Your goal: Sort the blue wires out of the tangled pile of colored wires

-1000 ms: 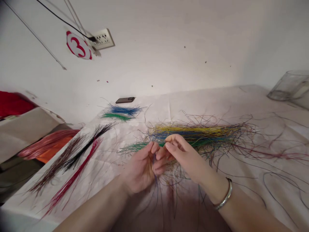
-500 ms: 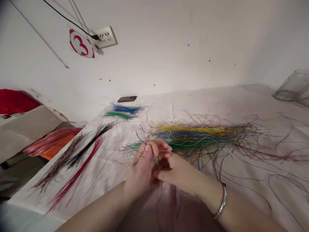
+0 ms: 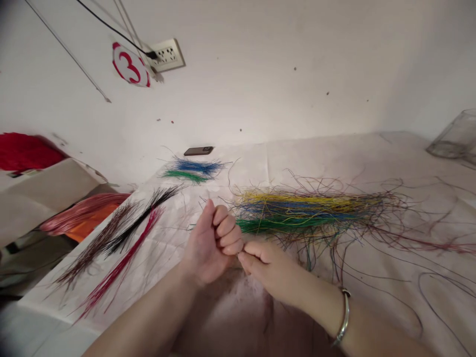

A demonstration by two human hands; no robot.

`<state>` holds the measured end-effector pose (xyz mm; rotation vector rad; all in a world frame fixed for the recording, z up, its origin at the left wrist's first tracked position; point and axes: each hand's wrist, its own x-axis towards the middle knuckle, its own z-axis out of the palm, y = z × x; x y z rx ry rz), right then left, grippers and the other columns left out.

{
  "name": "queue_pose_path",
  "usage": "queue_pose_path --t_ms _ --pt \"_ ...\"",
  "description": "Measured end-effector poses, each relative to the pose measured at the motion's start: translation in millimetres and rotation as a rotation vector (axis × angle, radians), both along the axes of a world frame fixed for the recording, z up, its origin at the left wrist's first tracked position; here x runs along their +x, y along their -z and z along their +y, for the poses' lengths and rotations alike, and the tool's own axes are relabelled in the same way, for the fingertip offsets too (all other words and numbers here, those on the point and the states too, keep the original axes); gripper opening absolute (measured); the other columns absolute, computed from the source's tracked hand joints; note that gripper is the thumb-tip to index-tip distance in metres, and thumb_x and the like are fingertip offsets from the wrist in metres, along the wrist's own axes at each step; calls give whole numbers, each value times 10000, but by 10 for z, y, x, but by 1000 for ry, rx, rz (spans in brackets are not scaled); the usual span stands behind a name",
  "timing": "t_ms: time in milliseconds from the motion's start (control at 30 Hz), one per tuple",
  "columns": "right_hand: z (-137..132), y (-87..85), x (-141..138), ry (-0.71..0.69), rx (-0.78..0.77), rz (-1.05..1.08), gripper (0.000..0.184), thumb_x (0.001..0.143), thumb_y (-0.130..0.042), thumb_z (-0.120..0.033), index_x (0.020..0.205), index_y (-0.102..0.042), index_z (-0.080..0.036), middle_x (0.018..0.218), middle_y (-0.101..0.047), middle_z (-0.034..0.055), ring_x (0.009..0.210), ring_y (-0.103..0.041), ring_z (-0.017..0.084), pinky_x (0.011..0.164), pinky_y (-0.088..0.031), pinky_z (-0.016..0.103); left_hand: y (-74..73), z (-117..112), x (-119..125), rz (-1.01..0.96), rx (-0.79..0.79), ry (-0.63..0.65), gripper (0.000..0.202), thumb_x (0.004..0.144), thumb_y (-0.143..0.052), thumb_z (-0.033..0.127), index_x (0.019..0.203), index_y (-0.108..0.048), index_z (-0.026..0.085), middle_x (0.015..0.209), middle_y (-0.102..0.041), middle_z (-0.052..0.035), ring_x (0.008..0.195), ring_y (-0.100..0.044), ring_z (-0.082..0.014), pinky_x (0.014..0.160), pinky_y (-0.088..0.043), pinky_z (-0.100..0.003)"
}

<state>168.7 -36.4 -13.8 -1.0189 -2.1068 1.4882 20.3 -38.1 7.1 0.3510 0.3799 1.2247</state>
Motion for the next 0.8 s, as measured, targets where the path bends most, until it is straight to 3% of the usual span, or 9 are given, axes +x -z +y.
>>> queue_pose_path --t_ms 167,467,800 --pt "-34 -57 9 53 -81 43 309 860 -388 -217 573 -275 -198 544 -251 -56 517 -250 90 481 -208 258 -36 94 -129 -2 -21 -97 498 909 -413 483 596 -153 196 532 -85 68 435 -61 -79 396 -68 -211" --pt "-61 -107 48 62 -197 108 308 860 -395 -249 581 -272 -204 528 -217 -58 490 -203 87 450 -158 261 -109 194 -305 -8 -18 -236 518 894 -430 505 577 -162 196 544 -52 70 425 -63 -72 382 -73 -205" --pt "-28 -130 99 48 12 45 310 861 -373 -217 579 -246 -197 576 -235 -43 542 -246 101 496 -201 264 -136 242 -423 -20 -16 -311 528 891 -441 506 589 -138 197 548 -51 70 431 -54 -73 389 -57 -209"
